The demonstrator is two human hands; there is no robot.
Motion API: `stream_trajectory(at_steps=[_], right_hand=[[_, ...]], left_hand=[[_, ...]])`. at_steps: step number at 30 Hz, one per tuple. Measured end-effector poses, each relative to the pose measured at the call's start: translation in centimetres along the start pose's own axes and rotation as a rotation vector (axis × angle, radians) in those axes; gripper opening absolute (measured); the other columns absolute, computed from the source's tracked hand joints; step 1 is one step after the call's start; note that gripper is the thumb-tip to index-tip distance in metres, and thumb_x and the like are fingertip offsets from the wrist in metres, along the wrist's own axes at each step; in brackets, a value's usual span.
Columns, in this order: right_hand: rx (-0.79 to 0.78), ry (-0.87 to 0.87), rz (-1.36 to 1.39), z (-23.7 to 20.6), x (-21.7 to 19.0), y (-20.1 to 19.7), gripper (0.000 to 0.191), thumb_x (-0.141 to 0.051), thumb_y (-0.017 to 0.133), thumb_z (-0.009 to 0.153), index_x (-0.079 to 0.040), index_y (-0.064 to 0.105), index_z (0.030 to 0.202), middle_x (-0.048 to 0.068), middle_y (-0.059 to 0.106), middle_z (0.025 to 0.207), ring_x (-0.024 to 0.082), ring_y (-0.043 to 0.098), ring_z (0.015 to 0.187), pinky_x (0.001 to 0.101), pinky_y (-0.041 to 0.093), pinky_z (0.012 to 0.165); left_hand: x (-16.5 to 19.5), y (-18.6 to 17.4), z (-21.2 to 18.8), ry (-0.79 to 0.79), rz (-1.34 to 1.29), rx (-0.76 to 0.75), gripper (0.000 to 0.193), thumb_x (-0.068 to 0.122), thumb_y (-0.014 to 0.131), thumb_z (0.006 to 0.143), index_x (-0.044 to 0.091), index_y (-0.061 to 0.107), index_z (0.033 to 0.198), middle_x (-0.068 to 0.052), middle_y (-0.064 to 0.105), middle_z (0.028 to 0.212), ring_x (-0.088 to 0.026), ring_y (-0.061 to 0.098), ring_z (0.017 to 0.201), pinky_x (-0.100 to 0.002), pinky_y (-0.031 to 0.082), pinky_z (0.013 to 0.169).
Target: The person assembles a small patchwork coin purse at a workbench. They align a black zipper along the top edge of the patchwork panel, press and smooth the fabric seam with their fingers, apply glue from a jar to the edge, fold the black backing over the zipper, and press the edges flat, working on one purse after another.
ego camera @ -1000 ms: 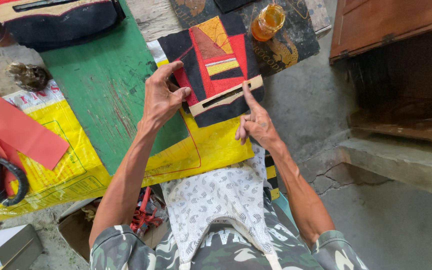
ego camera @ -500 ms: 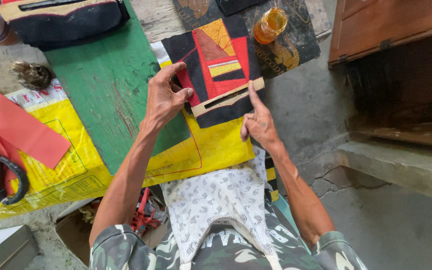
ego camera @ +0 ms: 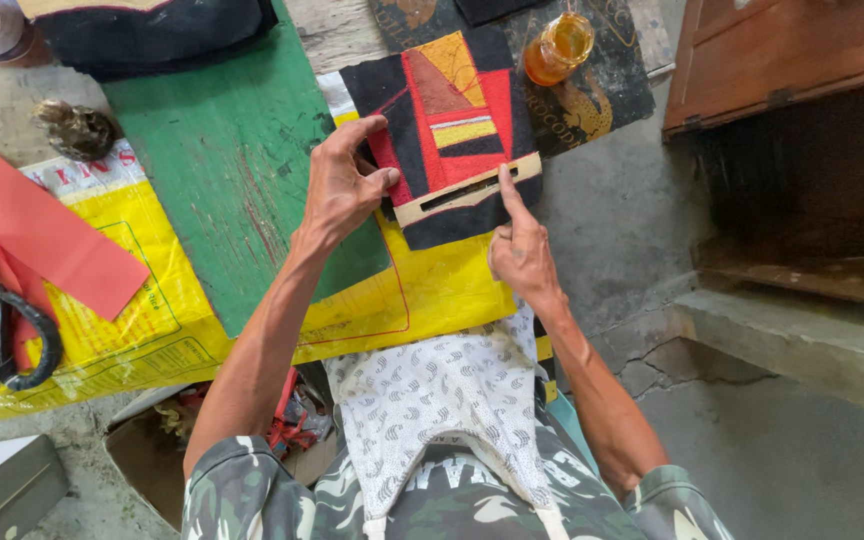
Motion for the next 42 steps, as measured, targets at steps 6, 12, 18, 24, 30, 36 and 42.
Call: stream_trajectory(at_steps=[6,12,18,24,30,36,42], right_hand=[[-0.018,-0.298,-0.485,-0.9,-0.2,5.0,0.097,0.005,0.051,0.074,-0.023,0.028,0.164,0.021,0.054,0.058,0.038,0.057,0.052,0.0496,0.046,0.058],[-0.038,-0.121,-0.231,-0.3,-0.6,3.2,0.092,0.006,0.046,0.079,-0.022,0.026,0.164,0.015,0.06,0.059,0.035,0.056,0.048,0.0458,0.049,0.051],[-0.035,-0.179,-0.423,-0.4,-0.9,4.0,0.095,0.007,0.049,0.077,-0.017,0.022,0.164,0.014,0.053,0.051,0.032,0.055,0.043,0.0469,0.046,0.049],[-0.08,-0.336,-0.613,-1.1,-1.4,5.8,0.1,0.006,0.057,0.071,-0.022,0.028,0.163,0.019,0.054,0.054,0.039,0.058,0.05,0.0503,0.048,0.055],[-0.143,-0.379,-0.76,-0.6,-2.1,4.4,0.1,0.005,0.061,0.071,-0.027,0.031,0.161,0.015,0.06,0.061,0.036,0.063,0.055,0.0489,0.049,0.055],[-0.165,-0.455,-0.819,-0.7,-1.6,3.9,0.096,0.004,0.062,0.07,-0.021,0.037,0.159,0.01,0.063,0.065,0.032,0.064,0.058,0.0467,0.051,0.054],[0.312,-0.689,-0.441,0.8,-0.9,0.7,0.048,0.004,0.063,0.093,-0.016,0.059,0.137,0.007,0.065,0.088,0.023,0.058,0.089,0.0379,0.048,0.084]], left_hand=[[-0.6,0.1,0.0,0.073,0.026,0.029,0.062,-0.001,0.082,0.074,-0.004,0.062,0.133,-0.018,0.071,0.123,-0.02,0.074,0.089,-0.031,0.062,0.079],[-0.3,0.1,0.1,0.0,-0.01,0.01,0.062,0.0,0.08,0.074,-0.004,0.062,0.133,-0.018,0.07,0.125,-0.02,0.074,0.087,-0.031,0.062,0.077],[-0.3,-0.1,0.1,0.012,-0.003,0.002,0.062,0.001,0.081,0.074,-0.004,0.062,0.133,-0.019,0.068,0.127,-0.021,0.073,0.084,-0.031,0.062,0.076],[-0.7,0.1,0.0,-0.001,-0.044,0.011,0.061,0.0,0.079,0.074,-0.004,0.062,0.133,-0.018,0.069,0.125,-0.02,0.074,0.083,-0.03,0.062,0.074],[-0.9,0.1,0.0,0.035,-0.028,0.011,0.062,-0.001,0.08,0.074,-0.005,0.062,0.133,-0.018,0.07,0.124,-0.019,0.073,0.083,-0.029,0.062,0.074],[-0.7,0.0,0.0,0.039,-0.017,0.015,0.061,-0.001,0.08,0.074,-0.005,0.062,0.133,-0.018,0.07,0.121,-0.019,0.073,0.083,-0.03,0.062,0.074],[-0.5,0.0,0.1,0.037,-0.009,0.022,0.061,-0.001,0.081,0.075,-0.005,0.062,0.132,-0.018,0.07,0.122,-0.02,0.073,0.086,-0.03,0.061,0.077]])
Point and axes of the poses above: each hand's wrist, its own z-axis towards the middle knuckle, its own y-axis out of the palm, x = y × z, the point moved 1 cm from there along z, towards the middle knuckle
